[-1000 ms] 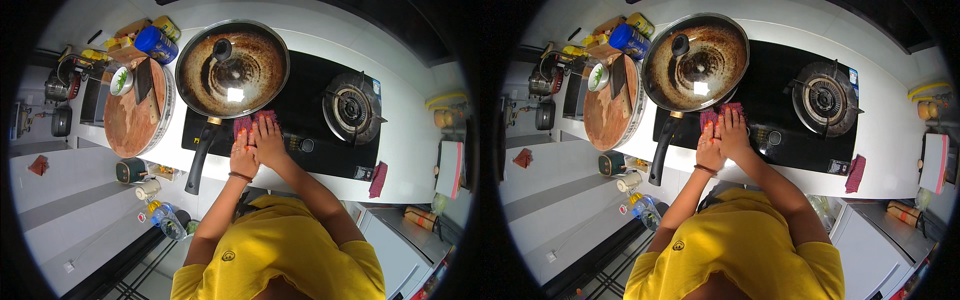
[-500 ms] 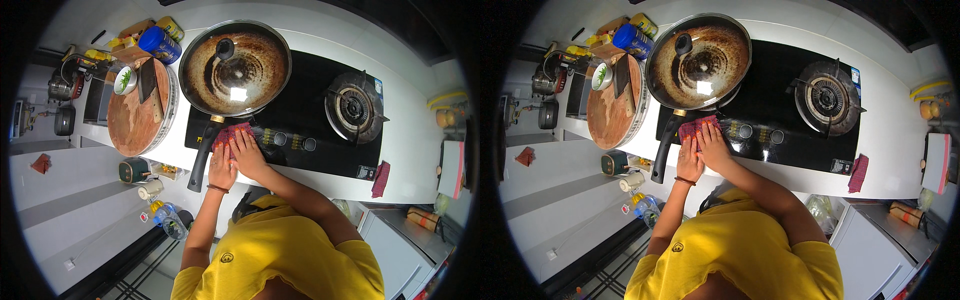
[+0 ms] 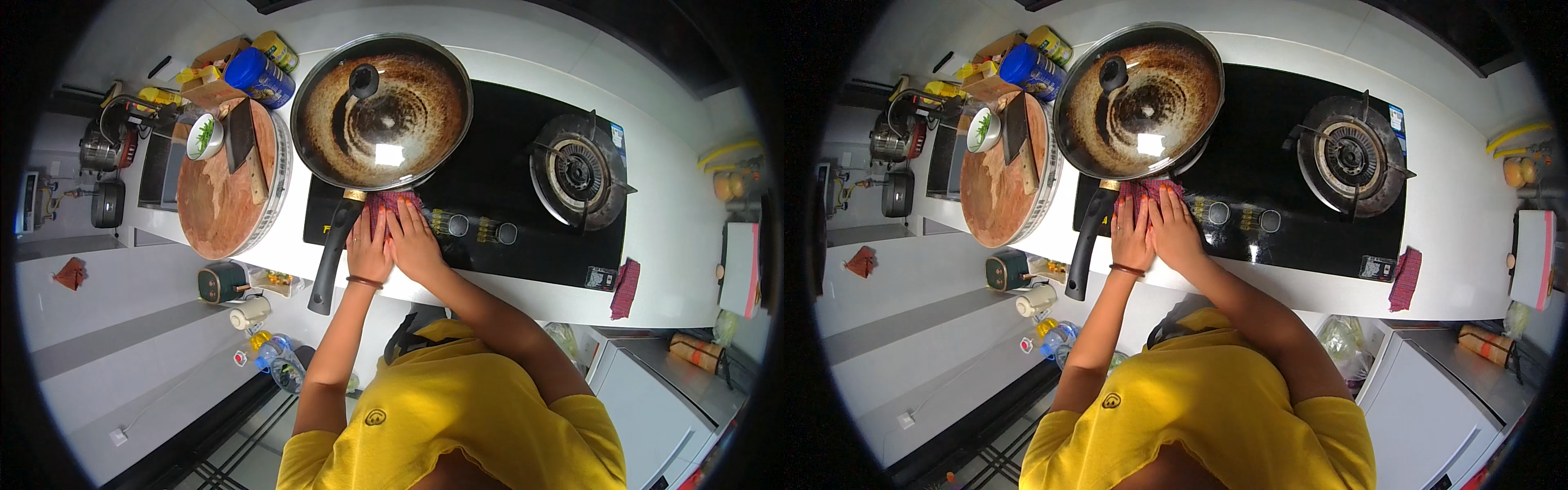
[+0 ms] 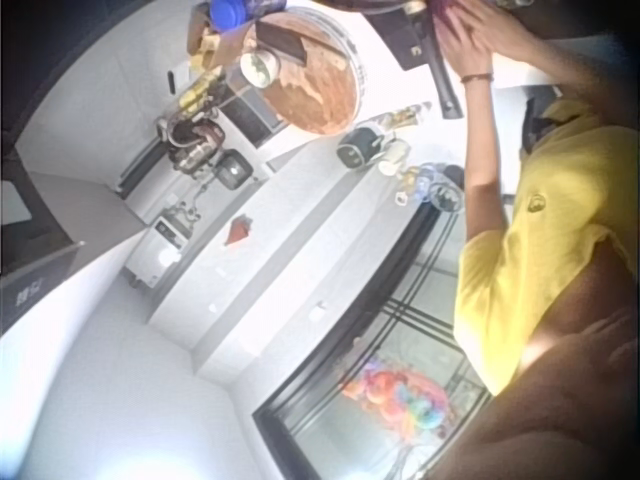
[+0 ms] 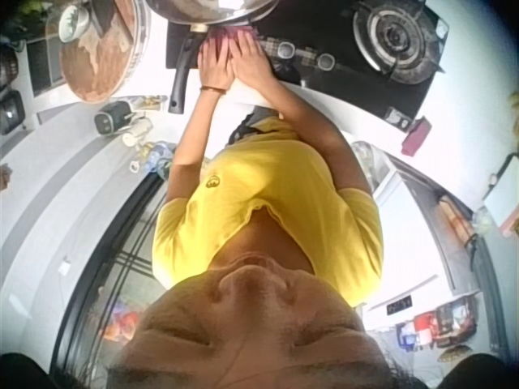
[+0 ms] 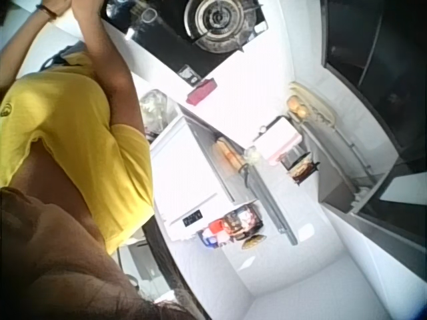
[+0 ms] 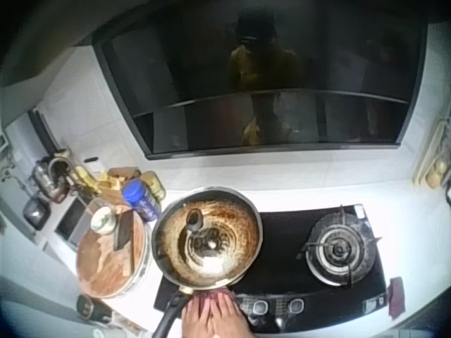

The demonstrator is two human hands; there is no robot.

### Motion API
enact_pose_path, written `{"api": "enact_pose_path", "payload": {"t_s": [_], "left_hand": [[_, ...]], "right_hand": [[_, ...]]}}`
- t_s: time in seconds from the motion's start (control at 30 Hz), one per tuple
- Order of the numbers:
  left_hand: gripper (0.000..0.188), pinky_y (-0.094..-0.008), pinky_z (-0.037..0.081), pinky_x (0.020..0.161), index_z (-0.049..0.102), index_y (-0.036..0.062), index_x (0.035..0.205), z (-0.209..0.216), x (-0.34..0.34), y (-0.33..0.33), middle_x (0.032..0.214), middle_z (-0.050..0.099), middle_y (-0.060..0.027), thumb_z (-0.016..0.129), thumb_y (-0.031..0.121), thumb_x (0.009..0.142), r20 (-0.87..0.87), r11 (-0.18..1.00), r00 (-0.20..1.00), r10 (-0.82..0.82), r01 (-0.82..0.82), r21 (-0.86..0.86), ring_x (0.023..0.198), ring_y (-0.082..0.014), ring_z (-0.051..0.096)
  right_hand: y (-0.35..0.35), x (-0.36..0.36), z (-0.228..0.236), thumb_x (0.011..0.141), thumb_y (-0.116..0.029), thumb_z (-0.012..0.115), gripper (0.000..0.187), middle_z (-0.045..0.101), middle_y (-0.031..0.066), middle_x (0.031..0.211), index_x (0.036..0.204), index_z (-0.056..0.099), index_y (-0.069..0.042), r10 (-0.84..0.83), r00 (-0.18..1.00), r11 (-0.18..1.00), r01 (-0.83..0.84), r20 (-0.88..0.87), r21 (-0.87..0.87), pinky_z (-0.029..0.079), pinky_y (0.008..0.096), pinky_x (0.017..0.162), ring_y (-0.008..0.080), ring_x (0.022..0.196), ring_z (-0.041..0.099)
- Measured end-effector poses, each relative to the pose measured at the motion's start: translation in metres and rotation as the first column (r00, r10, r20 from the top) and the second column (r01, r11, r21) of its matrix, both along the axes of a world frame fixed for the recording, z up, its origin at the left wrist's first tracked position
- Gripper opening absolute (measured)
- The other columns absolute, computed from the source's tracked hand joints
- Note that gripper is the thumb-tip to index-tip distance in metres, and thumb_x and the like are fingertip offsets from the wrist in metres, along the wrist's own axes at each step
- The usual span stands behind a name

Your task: The person wipes a white wall and countertop with a brown cloth, then rinses the cloth at the sink. They continue wiping the countertop, a wooden cutting board, and the gas stovetop with a red cloth.

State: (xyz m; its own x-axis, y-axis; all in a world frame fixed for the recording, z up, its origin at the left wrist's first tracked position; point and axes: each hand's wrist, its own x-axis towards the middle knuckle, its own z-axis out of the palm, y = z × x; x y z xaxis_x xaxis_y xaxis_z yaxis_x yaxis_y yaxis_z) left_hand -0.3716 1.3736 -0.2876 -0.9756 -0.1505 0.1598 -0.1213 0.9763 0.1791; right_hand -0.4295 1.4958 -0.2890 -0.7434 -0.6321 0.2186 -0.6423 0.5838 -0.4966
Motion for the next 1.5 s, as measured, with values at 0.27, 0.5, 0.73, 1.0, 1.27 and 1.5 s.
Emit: {"api": "enact_pose_path", "payload": {"t_s": [0.27, 0.5, 0.73, 1.0, 1.27, 1.5], "left_hand": [[0.056, -0.0477, 0.024, 0.107, 0.032, 0.0135, 0.145, -0.003, -0.025, -0.011, 0.147, 0.03, -0.0209, 0.035, 0.038, 0.094, 0.01, 0.997, 1.0, 0.001, -0.002, 0.078, 0.134, -0.0354, 0.031], [0.056, -0.0472, 0.022, 0.108, 0.034, 0.0145, 0.144, -0.004, -0.023, -0.009, 0.148, 0.029, -0.0194, 0.037, 0.039, 0.093, 0.017, 0.997, 1.0, 0.011, -0.012, 0.076, 0.135, -0.0341, 0.029], [0.059, -0.0538, 0.021, 0.108, 0.036, 0.0146, 0.142, -0.003, -0.001, 0.007, 0.146, 0.032, -0.0196, 0.046, 0.033, 0.087, 0.066, 0.998, 0.997, 0.024, -0.028, 0.052, 0.135, -0.0371, 0.028], [0.062, -0.0539, 0.022, 0.108, 0.035, 0.014, 0.144, 0.006, 0.027, 0.031, 0.147, 0.029, -0.0204, 0.048, 0.029, 0.085, 0.109, 0.997, 0.994, 0.011, -0.02, 0.078, 0.134, -0.039, 0.029], [0.061, -0.0523, 0.023, 0.108, 0.036, 0.0125, 0.143, 0.015, 0.046, 0.048, 0.146, 0.03, -0.0223, 0.048, 0.029, 0.085, 0.118, 0.988, 0.993, 0.009, -0.027, 0.153, 0.133, -0.0402, 0.031], [0.059, -0.0534, 0.027, 0.105, 0.038, 0.0131, 0.141, -0.001, 0.019, 0.022, 0.145, 0.032, -0.0211, 0.047, 0.031, 0.087, 0.071, 0.998, 0.996, 0.047, -0.05, 0.049, 0.131, -0.04, 0.034]], "right_hand": [[-0.02, -0.018, -0.009, 0.084, -0.019, 0.053, 0.055, 0.032, 0.0284, 0.14, 0.133, 0.04, 0.001, -0.043, 0.999, 0.996, 0.042, -0.007, -0.074, 0.025, 0.0499, 0.109, 0.0436, 0.131, 0.03], [-0.017, -0.017, -0.007, 0.083, -0.025, 0.054, 0.058, 0.034, 0.0283, 0.138, 0.133, 0.04, 0.0, -0.038, 0.999, 0.999, 0.038, -0.031, 0.011, 0.023, 0.0485, 0.11, 0.042, 0.132, 0.029], [0.003, 0.0, 0.001, 0.085, -0.022, 0.053, 0.056, 0.03, 0.0307, 0.14, 0.134, 0.039, 0.001, 0.002, 0.999, 0.999, -0.003, 0.049, 0.035, 0.024, 0.0492, 0.11, 0.044, 0.132, 0.029], [0.034, 0.023, 0.009, 0.082, -0.023, 0.056, 0.057, 0.031, 0.0301, 0.141, 0.132, 0.041, 0.002, 0.06, 0.996, 0.998, -0.062, 0.061, 0.024, 0.024, 0.0481, 0.11, 0.0428, 0.133, 0.028], [0.053, 0.033, 0.022, 0.085, -0.032, 0.059, 0.068, 0.022, 0.0283, 0.146, 0.138, 0.035, 0.003, 0.127, 0.967, 0.987, -0.146, 0.222, 0.071, 0.021, 0.0478, 0.111, 0.042, 0.137, 0.02], [0.02, 0.01, 0.018, 0.083, -0.037, 0.061, 0.074, 0.021, 0.0301, 0.146, 0.136, 0.035, 0.007, 0.104, 0.974, 0.993, -0.113, 0.199, 0.031, 0.02, 0.0492, 0.111, 0.0425, 0.137, 0.019]]}}
